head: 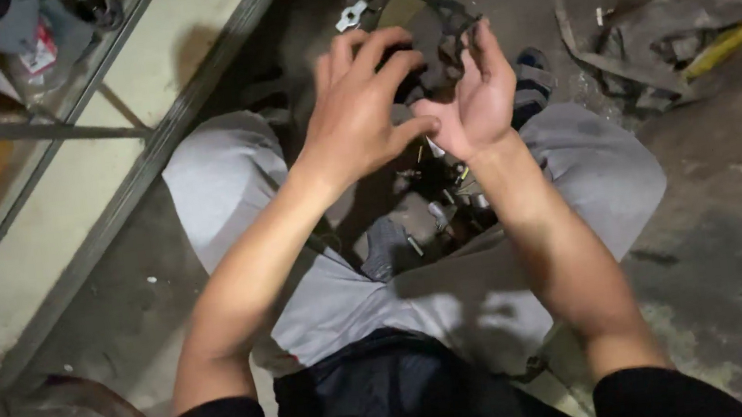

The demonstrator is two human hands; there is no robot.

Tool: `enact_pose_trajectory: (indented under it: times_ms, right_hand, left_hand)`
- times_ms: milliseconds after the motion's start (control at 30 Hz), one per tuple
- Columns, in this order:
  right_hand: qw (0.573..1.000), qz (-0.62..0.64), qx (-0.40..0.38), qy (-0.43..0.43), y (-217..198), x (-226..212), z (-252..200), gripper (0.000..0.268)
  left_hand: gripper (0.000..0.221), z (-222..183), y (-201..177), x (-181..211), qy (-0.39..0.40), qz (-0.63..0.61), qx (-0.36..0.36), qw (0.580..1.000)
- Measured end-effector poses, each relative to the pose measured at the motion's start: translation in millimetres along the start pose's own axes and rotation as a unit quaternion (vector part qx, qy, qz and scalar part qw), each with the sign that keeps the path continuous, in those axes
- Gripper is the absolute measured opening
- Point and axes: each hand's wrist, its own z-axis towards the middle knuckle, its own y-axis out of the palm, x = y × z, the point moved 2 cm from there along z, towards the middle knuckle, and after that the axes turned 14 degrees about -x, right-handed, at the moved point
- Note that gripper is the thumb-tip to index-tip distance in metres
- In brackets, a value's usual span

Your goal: Cleaning and inspecting fuel pump assembly components and filters using a rag.

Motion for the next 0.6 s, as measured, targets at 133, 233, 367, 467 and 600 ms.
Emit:
enact_pose_trajectory:
  times_ms: [133,233,367,467,600]
  right_hand:
    - [0.995,0.061,-0.081,0.025,29,2,-4,0.066]
    - [0.998,-0.023,-0.053,0.004,11,6,-6,0.064]
    - [0.868,-0.475,-0.061,-0.128,17,-24,-4,0.069]
    - [0.909,-0.368,-0.194,-0.032,24,-39,-7,0.087]
    - [0.879,-0.463,0.017,0.111,-23,-42,-28,0.045]
  left_hand:
    - [0.048,9,10,-16,-0.016,0.054,0.001,0.998]
    - [0.036,17,0,-28,0.011,0.085,0.026,0.996]
    - [0.037,22,-17,-49,-0.032,-0.111,-0.054,0.992]
    - [0.031,39,-21,-41,0.033,-0.233,-0.146,0.961]
    - [0.026,34,10,-57,-0.012,-0.168,-0.161,0.973]
